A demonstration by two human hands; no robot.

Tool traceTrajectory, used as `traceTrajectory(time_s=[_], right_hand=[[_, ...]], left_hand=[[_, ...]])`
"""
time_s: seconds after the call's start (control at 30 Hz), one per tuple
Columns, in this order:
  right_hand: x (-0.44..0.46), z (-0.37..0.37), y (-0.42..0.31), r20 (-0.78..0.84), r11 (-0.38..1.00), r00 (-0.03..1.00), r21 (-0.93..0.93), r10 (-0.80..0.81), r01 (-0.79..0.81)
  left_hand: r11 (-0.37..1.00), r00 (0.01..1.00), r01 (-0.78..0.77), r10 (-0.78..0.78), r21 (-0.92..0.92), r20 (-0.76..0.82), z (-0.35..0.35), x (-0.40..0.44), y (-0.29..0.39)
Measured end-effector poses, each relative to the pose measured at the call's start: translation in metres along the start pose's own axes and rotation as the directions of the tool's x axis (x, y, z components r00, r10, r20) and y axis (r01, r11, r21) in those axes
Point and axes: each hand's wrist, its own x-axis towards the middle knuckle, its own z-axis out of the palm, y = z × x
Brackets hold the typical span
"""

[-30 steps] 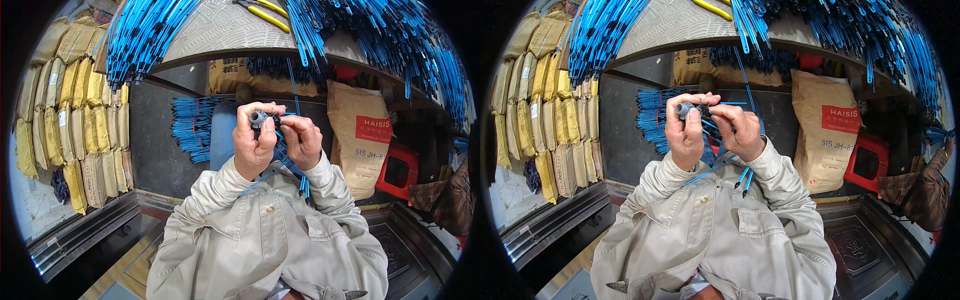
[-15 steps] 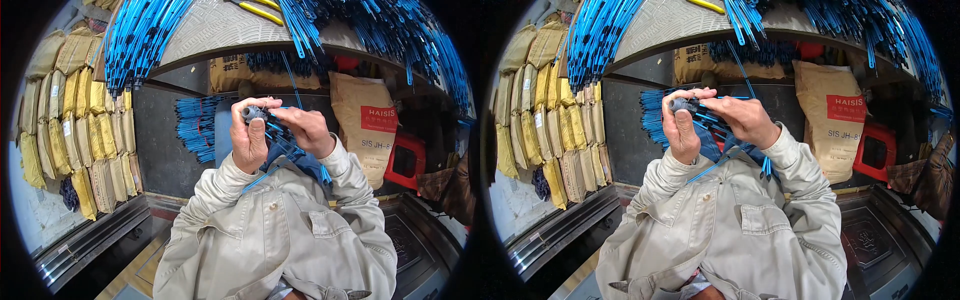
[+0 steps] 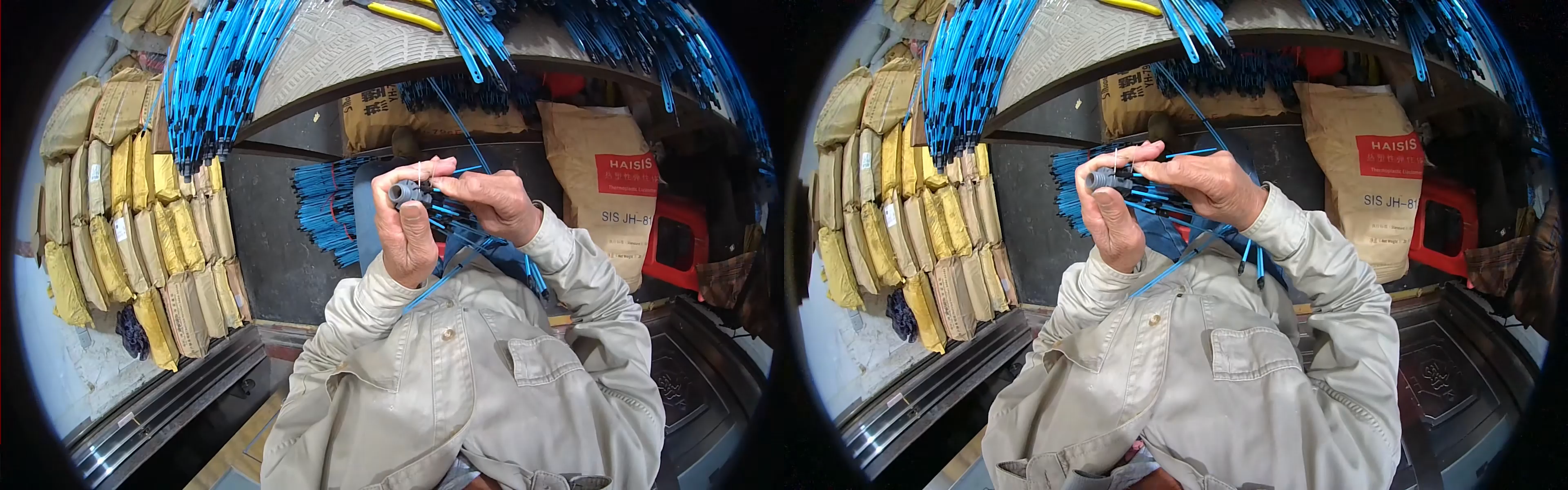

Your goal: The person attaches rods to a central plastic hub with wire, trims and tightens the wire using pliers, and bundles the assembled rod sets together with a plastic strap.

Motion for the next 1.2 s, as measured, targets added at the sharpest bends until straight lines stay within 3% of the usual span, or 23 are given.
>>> traceTrajectory(time_s=[0.13, 0.2, 0.33, 0.43, 0.47, 0.57, 0.6, 0.73, 0.83, 0.87, 0.93, 0.97, 1.03, 1.07, 1.13, 1.17, 1.2], right_hand=[[-0.006, -0.004, -0.004, 0.051, 0.997, 0.999, -0.071, -0.005, 0.008], [-0.007, -0.005, -0.006, 0.079, 0.995, 0.997, -0.101, -0.007, 0.014], [-0.002, -0.009, -0.017, 0.03, 0.994, 0.996, 0.06, 0.089, -0.091], [-0.006, -0.019, -0.021, 0.108, 0.901, 0.921, 0.192, 0.375, -0.389], [-0.007, -0.018, -0.02, 0.108, 0.902, 0.921, 0.188, 0.375, -0.39], [-0.009, -0.015, -0.015, 0.128, 0.75, 0.864, 0.445, 0.486, -0.488], [-0.007, -0.016, -0.015, 0.126, 0.757, 0.866, 0.438, 0.483, -0.486], [0.002, -0.03, -0.011, 0.253, 0.821, 0.862, 0.275, 0.44, -0.5], [0.013, -0.056, 0.003, 0.185, 0.816, 0.797, -0.064, 0.576, -0.575], [0.015, -0.059, 0.013, 0.195, 0.818, 0.796, -0.073, 0.573, -0.571], [0.013, -0.054, 0.044, 0.09, 0.744, 0.825, -0.494, 0.558, -0.45], [0.015, -0.044, 0.06, 0.104, 0.749, 0.827, -0.497, 0.552, -0.438], [0.022, -0.008, 0.089, 0.115, 0.89, 0.906, -0.274, 0.407, -0.365], [0.028, 0.012, 0.101, 0.134, 0.897, 0.908, -0.267, 0.396, -0.351], [0.046, 0.057, 0.112, 0.268, 0.857, 0.822, -0.034, 0.503, -0.514], [0.055, 0.078, 0.103, 0.29, 0.866, 0.825, -0.024, 0.485, -0.5], [0.061, 0.098, 0.087, 0.34, 0.75, 0.788, 0.269, 0.513, -0.604]], left_hand=[[0.986, 0.999, 0.015, -0.008, 0.169, -0.044, 0.011, 0.001, 0.006], [0.99, 0.998, 0.028, -0.021, 0.135, -0.051, 0.01, 0.001, 0.006], [0.997, 0.999, 0.038, -0.036, 0.071, -0.034, 0.007, 0.002, 0.005], [0.997, 1.0, 0.016, -0.017, 0.071, 0.006, 0.005, 0.002, 0.006], [0.996, 1.0, 0.008, -0.009, 0.092, 0.015, 0.005, 0.001, 0.005], [0.992, 0.999, -0.024, 0.019, 0.123, 0.039, 0.007, -0.001, 0.003], [0.996, 1.0, 0.009, -0.011, 0.089, 0.02, 0.008, -0.002, 0.004], [0.997, 0.996, 0.076, -0.077, -0.009, -0.055, 0.002, -0.003, 0.007], [0.993, 0.985, 0.099, -0.107, -0.065, -0.133, -0.019, -0.003, 0.007], [0.982, 0.962, 0.151, -0.172, -0.112, -0.212, -0.032, -0.003, 0.006], [0.968, 0.927, 0.191, -0.233, -0.164, -0.296, -0.06, -0.002, 0.008], [0.975, 0.945, 0.168, -0.202, -0.148, -0.259, -0.075, -0.003, 0.011], [0.987, 0.972, 0.121, -0.139, -0.106, -0.187, -0.1, -0.006, 0.018], [0.989, 0.97, 0.113, -0.13, -0.095, -0.207, -0.108, -0.007, 0.024], [0.996, 0.995, 0.079, -0.077, 0.029, -0.068, -0.121, -0.004, 0.047], [0.994, 0.998, 0.059, -0.059, 0.094, 0.004, -0.128, -0.003, 0.058], [0.992, 0.998, 0.054, -0.052, 0.115, -0.017, -0.132, -0.005, 0.067]])
